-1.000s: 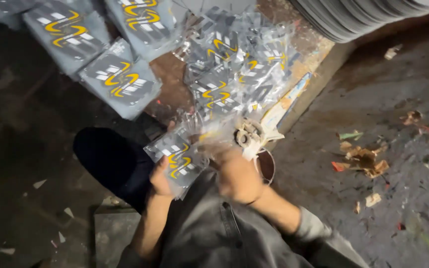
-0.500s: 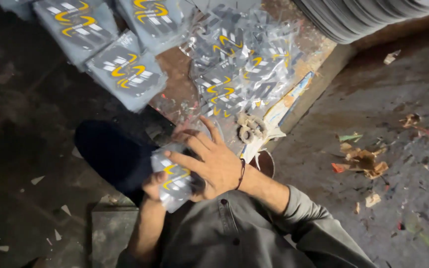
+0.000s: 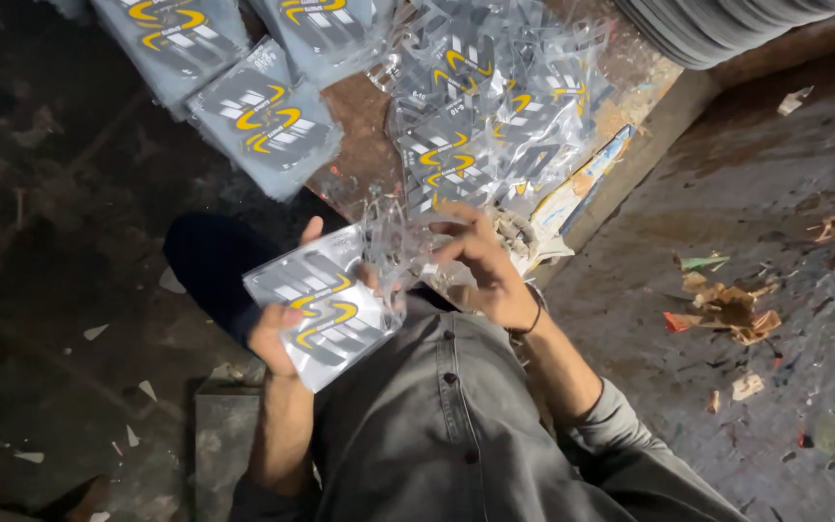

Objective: The recorder is seen sorting through a pile of printed labels and using scissors to cut them.

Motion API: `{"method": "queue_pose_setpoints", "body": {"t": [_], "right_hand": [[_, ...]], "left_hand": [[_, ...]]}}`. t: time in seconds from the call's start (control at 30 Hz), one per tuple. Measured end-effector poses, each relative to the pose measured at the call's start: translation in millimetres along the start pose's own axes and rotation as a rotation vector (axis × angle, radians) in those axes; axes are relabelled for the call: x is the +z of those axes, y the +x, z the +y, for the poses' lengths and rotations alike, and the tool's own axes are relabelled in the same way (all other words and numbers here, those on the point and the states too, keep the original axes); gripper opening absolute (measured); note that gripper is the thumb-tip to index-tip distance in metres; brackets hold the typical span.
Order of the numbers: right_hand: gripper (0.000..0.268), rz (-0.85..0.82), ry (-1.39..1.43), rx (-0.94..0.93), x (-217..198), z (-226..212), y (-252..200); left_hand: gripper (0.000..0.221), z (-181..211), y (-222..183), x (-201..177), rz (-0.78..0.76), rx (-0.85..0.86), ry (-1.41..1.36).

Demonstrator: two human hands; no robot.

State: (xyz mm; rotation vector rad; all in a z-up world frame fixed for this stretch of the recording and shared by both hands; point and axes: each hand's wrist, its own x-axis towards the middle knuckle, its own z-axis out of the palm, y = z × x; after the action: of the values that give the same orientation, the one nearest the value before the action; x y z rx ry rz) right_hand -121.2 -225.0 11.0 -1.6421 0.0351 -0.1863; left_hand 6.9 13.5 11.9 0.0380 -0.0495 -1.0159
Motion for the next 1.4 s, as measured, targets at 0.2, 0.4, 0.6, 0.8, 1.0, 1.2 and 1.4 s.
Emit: {"method": "queue_pose_setpoints", "body": {"t": [0.2, 0.4, 0.6, 0.8, 1.0, 1.2, 1.4], "right_hand": [[0.064, 0.495, -0.153, 0.153, 23, -45, 24], [0.066, 0.137, -0.618, -0.046, 31, -14, 28], [0.072, 0.269, -0.539, -0.075, 43, -57, 22], [0.072, 0.178, -0.776, -0.252, 37, -3, 11], [0.076, 0.425, 0.063, 0.591, 12, 45, -7], [0.074, 0.07, -0.587, 0.402, -6, 9, 23], [0.061, 0.077, -1.4, -0.139, -55, 79, 41]], "left_hand": [[0.109, -5, 1, -6, 0.282, 0.081, 0.489], [0.103, -7, 6, 13, 0.171, 0.071, 0.292], [0.105, -13, 0, -4, 0.248, 0.051, 0.423], [0.104, -16, -6, -2, 0.22, 0.048, 0.367], [0.096, -14, -6, 14, 0.166, 0.122, 0.187], [0.085, -8, -11, 6, 0.173, 0.137, 0.015], [0.091, -14, -13, -14, 0.142, 0.168, 0.179]]}}
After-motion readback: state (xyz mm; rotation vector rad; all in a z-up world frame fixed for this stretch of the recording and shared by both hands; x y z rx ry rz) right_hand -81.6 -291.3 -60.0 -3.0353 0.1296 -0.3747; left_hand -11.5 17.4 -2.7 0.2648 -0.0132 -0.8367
